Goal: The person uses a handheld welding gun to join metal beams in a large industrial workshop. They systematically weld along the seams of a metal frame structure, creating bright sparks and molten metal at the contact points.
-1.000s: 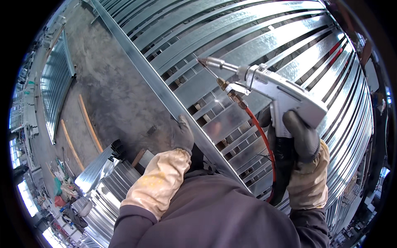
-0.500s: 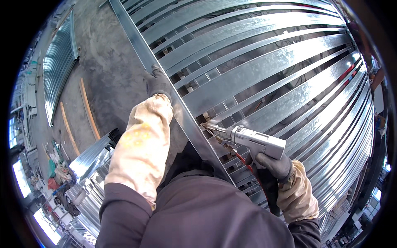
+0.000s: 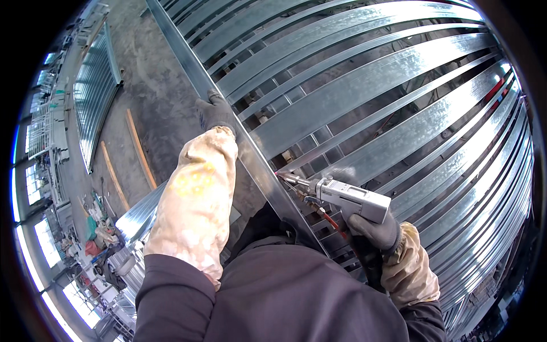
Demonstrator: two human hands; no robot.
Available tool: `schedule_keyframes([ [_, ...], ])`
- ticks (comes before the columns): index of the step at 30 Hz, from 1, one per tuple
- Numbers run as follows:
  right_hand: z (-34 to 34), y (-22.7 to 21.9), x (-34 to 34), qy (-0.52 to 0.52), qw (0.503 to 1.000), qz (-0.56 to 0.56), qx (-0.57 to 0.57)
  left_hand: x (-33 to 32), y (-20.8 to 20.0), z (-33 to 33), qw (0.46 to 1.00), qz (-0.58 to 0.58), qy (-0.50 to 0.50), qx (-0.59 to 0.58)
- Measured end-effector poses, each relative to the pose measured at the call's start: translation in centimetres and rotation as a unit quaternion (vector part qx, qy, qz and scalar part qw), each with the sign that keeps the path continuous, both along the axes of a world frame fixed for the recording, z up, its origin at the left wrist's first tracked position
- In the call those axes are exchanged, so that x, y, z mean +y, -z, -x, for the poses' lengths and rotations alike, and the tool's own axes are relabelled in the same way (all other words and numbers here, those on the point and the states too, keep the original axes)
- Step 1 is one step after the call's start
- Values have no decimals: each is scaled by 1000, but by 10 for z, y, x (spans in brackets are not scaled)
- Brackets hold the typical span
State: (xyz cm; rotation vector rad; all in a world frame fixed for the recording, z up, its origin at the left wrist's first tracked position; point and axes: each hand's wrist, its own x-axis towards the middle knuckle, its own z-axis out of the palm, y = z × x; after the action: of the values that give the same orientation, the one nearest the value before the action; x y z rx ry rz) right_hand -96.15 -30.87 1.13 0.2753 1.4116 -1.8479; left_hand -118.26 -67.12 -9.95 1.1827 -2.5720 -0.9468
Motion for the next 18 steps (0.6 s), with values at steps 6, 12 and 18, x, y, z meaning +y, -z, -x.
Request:
schedule_keyframes([
  [6,0,0,1,-5,1000,-12,22,2,7,1,1000,5,3,14],
  [12,5,-7,-1,-20,999,-33,25,-4,10,3,1000,-11,-4,6],
  [18,5,-10,0,-19,999,-31,21,0,4,1,1000,6,7,-1],
])
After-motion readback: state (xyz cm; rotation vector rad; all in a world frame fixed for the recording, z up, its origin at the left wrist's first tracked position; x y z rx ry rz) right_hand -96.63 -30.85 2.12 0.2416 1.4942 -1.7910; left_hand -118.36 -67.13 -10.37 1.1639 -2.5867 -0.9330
